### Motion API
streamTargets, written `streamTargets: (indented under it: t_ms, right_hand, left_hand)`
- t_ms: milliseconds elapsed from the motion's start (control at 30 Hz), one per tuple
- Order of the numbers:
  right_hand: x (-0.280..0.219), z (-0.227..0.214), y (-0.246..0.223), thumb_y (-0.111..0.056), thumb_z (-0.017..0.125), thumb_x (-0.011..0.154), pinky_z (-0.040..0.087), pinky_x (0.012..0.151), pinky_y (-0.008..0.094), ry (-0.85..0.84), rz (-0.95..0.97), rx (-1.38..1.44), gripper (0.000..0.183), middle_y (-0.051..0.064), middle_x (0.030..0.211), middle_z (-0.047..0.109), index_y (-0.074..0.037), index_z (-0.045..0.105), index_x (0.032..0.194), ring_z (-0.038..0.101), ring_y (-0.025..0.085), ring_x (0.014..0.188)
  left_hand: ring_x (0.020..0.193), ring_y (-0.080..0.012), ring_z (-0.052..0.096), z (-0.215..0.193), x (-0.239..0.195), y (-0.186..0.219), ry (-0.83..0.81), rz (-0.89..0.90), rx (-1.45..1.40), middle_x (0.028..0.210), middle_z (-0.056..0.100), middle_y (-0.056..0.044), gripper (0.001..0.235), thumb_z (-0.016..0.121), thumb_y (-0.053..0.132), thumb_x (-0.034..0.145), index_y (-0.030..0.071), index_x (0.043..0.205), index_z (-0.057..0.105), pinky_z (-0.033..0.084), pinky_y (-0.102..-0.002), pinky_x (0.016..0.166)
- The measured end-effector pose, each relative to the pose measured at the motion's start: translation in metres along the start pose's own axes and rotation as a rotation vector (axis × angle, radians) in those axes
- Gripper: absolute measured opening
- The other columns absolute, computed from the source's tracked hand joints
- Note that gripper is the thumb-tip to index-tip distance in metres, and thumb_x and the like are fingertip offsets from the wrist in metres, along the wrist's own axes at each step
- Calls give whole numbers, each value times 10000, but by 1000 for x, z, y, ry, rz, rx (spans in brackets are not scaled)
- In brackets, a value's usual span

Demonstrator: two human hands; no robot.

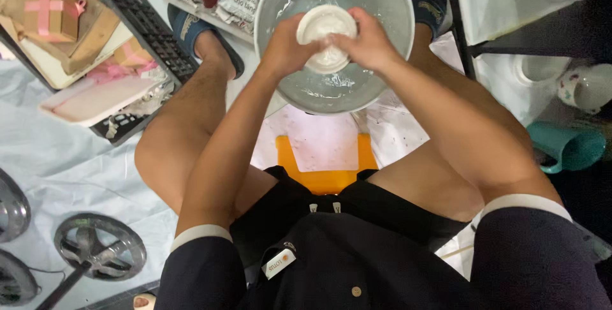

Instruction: The person sits on a low stool and washes various ceramic items, including a mug and several bowls, in a bucket of water. They scrub each item by hand and place the cleaned items onto a nearby shelf.

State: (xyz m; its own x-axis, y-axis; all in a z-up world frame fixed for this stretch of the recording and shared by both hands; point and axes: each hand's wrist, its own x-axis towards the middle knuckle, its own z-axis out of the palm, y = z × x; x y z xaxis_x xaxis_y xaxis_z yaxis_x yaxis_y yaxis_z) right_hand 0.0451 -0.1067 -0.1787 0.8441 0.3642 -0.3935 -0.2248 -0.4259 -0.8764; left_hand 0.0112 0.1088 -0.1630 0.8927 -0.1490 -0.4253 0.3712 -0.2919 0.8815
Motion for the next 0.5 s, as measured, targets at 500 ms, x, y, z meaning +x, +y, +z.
streamTargets:
  t_ms: [500]
  right_hand:
    - [-2,-5,1,-140,645,970,587,789,348,-62,-64,65,379,125,1129,689,-39,520,1313,691,194,966]
  left_hand:
    - [965,-237,721,-13,2,5,-85,71,25,1172,655,-146,619,757,86,834,69,1352,416,620,-372,667]
